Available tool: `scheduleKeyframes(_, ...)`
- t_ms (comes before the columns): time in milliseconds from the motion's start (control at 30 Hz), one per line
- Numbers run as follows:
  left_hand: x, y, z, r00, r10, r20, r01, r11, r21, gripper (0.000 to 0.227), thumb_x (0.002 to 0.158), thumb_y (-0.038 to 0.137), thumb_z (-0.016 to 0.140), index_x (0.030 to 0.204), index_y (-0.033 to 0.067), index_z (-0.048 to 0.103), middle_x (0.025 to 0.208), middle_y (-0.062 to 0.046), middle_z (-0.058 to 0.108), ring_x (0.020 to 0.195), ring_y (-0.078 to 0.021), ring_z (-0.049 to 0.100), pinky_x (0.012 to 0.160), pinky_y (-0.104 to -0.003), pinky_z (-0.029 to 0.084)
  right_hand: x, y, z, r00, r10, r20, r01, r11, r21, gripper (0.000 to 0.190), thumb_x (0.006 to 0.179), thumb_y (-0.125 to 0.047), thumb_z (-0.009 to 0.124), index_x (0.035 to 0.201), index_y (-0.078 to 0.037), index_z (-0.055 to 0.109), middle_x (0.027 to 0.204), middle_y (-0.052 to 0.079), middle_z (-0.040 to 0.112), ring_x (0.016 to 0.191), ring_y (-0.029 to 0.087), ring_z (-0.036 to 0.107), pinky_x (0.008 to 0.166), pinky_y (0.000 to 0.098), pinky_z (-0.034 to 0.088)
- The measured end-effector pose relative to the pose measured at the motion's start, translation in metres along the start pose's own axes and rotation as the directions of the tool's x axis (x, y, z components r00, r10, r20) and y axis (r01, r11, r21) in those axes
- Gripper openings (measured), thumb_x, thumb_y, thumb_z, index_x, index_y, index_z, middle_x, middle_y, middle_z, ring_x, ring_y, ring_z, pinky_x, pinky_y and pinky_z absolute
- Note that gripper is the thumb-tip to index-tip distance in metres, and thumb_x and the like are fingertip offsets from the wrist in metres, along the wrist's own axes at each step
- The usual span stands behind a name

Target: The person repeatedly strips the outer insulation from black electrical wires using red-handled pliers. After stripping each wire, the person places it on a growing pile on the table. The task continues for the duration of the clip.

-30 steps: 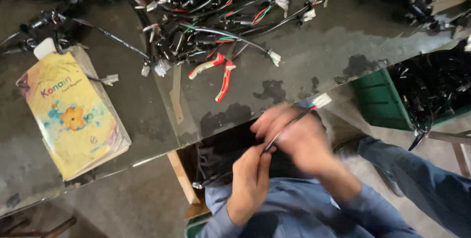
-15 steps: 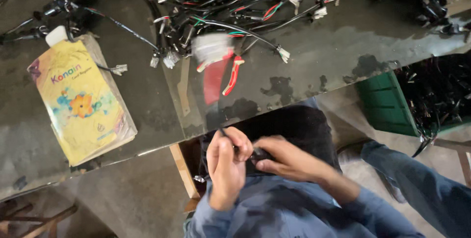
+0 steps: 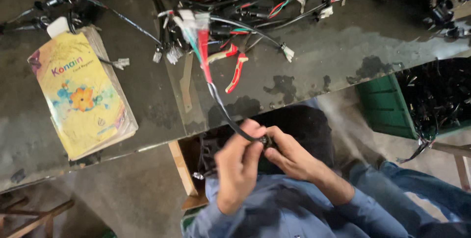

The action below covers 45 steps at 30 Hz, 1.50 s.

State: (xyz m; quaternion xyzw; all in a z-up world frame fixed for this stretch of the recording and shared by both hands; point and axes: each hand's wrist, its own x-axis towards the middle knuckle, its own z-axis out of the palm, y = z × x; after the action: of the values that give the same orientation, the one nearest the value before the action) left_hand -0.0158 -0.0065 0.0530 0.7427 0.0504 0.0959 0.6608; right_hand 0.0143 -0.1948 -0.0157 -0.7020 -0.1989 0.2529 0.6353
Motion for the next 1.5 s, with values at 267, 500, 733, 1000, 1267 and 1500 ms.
scheduleKeyframes(267,-0.005,-0.022,0.002,0.998,-0.052,0.035,0.052,0.999,0.001,0.025,0.089,0.003,0.079,0.112,0.0008,0.07,0.105,-0.011,0.076,0.101,-0.0179,0.075,0.092,-0.031,0.059,0.008,-0.005,-0.008,0.98,-0.201,0.002,0.195,0.948,-0.253,0.04,0.103,-0.035,0.06,0.127,-0.002,0.059,0.102,0.01,0.063,0.095,0.023,0.058,0.084,0.0359,0.048)
scheduleKeyframes(500,0.002,-0.031,-0.008,0.986,-0.104,0.133,0.107,0.994,-0.021,0.028,0.086,-0.001,0.079,0.111,-0.0028,0.069,0.104,-0.01,0.078,0.099,-0.0151,0.075,0.093,-0.03,0.057,-0.001,-0.013,-0.007,0.991,0.129,0.023,-0.125,0.984,-0.127,0.043,0.099,-0.03,0.058,0.132,-0.003,0.06,0.079,0.001,0.057,0.071,0.011,0.052,0.062,0.0284,0.046)
scheduleKeyframes(733,0.004,-0.023,-0.005,0.998,-0.042,0.038,0.043,0.999,-0.01,0.034,0.086,0.0,0.08,0.117,-0.0037,0.068,0.106,-0.011,0.078,0.1,-0.0142,0.073,0.095,-0.03,0.055,0.001,-0.018,0.001,0.987,0.161,-0.02,-0.162,0.984,-0.08,0.038,0.1,-0.027,0.058,0.127,-0.001,0.06,0.089,0.01,0.062,0.08,0.021,0.06,0.072,0.0341,0.052)
scheduleKeyframes(1000,-0.004,-0.015,-0.009,0.955,-0.242,0.174,0.263,0.958,-0.115,0.037,0.087,0.001,0.076,0.123,-0.0023,0.068,0.099,-0.01,0.079,0.096,-0.0111,0.076,0.085,-0.026,0.061,-0.001,-0.025,0.001,0.993,-0.118,-0.033,0.092,0.898,-0.43,0.04,0.092,-0.023,0.067,0.123,0.001,0.059,0.097,0.018,0.066,0.089,0.037,0.065,0.075,0.0413,0.052)
scheduleKeyframes(1267,-0.014,-0.037,-0.005,0.972,-0.189,0.137,0.19,0.982,0.008,0.034,0.089,0.002,0.076,0.121,-0.0021,0.069,0.097,-0.01,0.081,0.087,-0.0121,0.076,0.077,-0.025,0.06,0.001,-0.027,-0.004,0.997,-0.073,0.0,0.061,0.831,-0.553,0.039,0.09,-0.026,0.069,0.118,-0.001,0.06,0.089,0.017,0.062,0.085,0.038,0.062,0.074,0.0464,0.05)
scheduleKeyframes(1500,-0.015,-0.015,0.018,0.989,-0.133,0.071,0.139,0.985,-0.097,0.034,0.096,0.004,0.07,0.129,0.0014,0.064,0.115,-0.011,0.076,0.101,-0.0148,0.073,0.087,-0.027,0.058,0.009,-0.03,-0.001,0.974,-0.095,-0.204,-0.033,0.837,-0.547,0.032,0.09,-0.02,0.063,0.115,-0.001,0.058,0.096,0.016,0.065,0.089,0.04,0.061,0.074,0.05,0.047)
